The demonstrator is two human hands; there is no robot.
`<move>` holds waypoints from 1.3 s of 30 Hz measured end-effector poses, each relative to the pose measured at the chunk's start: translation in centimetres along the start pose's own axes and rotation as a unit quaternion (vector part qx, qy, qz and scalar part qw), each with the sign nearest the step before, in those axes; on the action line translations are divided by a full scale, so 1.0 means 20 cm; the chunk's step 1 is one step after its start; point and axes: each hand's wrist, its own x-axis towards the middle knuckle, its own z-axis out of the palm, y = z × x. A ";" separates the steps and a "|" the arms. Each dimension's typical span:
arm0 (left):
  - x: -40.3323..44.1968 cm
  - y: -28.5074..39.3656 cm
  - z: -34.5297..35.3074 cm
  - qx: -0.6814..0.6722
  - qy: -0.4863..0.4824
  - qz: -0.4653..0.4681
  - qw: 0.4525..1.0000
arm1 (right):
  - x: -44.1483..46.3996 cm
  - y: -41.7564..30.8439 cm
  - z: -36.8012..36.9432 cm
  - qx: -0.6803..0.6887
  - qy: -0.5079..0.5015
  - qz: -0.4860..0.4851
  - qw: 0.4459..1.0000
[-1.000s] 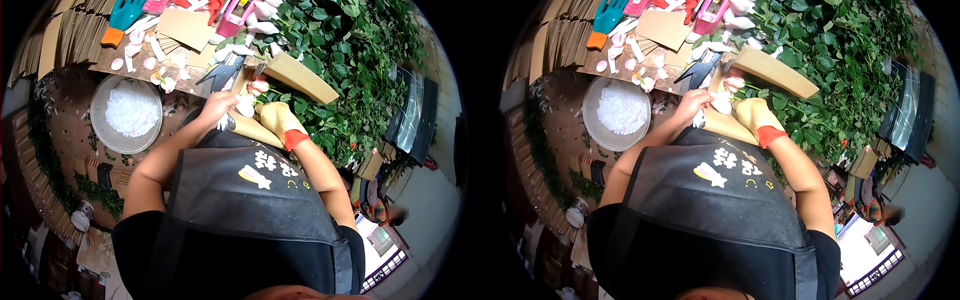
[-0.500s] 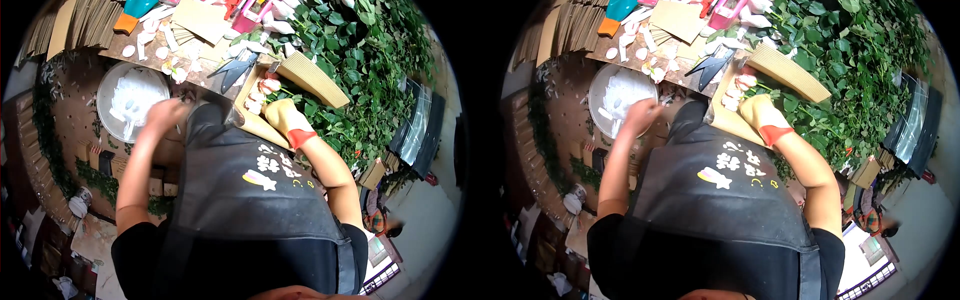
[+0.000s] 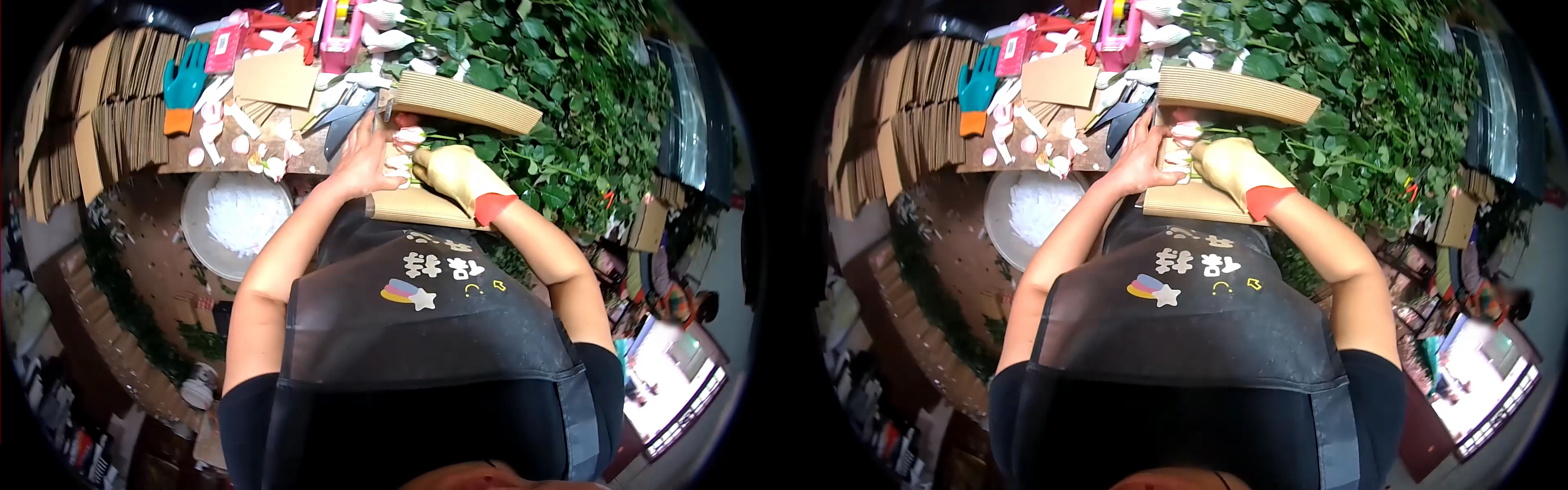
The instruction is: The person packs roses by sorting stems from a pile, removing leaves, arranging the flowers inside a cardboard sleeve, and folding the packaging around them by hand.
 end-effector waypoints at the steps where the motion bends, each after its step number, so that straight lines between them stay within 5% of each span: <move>1: 0.01 0.00 0.00 0.004 -0.012 -0.005 1.000 | 0.02 -0.01 0.04 0.094 -0.013 0.057 0.994; 2: 0.02 0.00 0.00 0.007 -0.024 -0.012 1.000 | 0.01 0.02 0.04 -0.104 0.007 -0.077 0.992; 5: 0.07 -0.03 0.03 -0.030 -0.010 -0.025 0.999 | 0.09 0.11 0.16 -0.054 0.047 -0.085 0.994; 6: 0.08 -0.01 0.04 -0.040 0.007 -0.032 0.999 | -0.02 -0.05 -0.06 0.127 -0.066 0.074 0.987; 9: 0.10 -0.04 0.09 -0.058 0.058 -0.015 0.997 | -0.08 -0.02 -0.14 -0.064 -0.053 -0.032 0.996; 11: 0.06 -0.06 0.14 -0.038 0.084 -0.006 0.996 | -0.09 0.02 -0.07 -0.043 0.128 -0.044 0.990; 13: 0.05 -0.04 0.13 -0.022 0.079 0.001 0.997 | 0.00 0.10 0.00 -0.092 0.091 -0.061 0.990; 18: 0.05 -0.03 0.12 0.008 0.099 0.037 0.994 | 0.03 0.14 0.09 -0.098 0.198 -0.144 0.965; 24: 0.09 0.01 0.12 -0.114 0.116 -0.037 0.986 | 0.01 0.12 0.03 -0.151 0.139 -0.135 0.969; 29: 0.06 -0.03 0.18 -0.113 0.164 -0.009 0.980 | -0.16 0.06 -0.02 -0.091 0.213 -0.071 0.970; 33: 0.06 -0.01 0.18 -0.102 0.169 -0.006 0.980 | 0.05 0.18 0.01 -0.062 0.152 -0.045 0.985; 39: 0.07 -0.01 0.19 -0.074 0.165 -0.014 0.983 | 0.15 0.17 0.10 -0.055 0.272 -0.063 0.959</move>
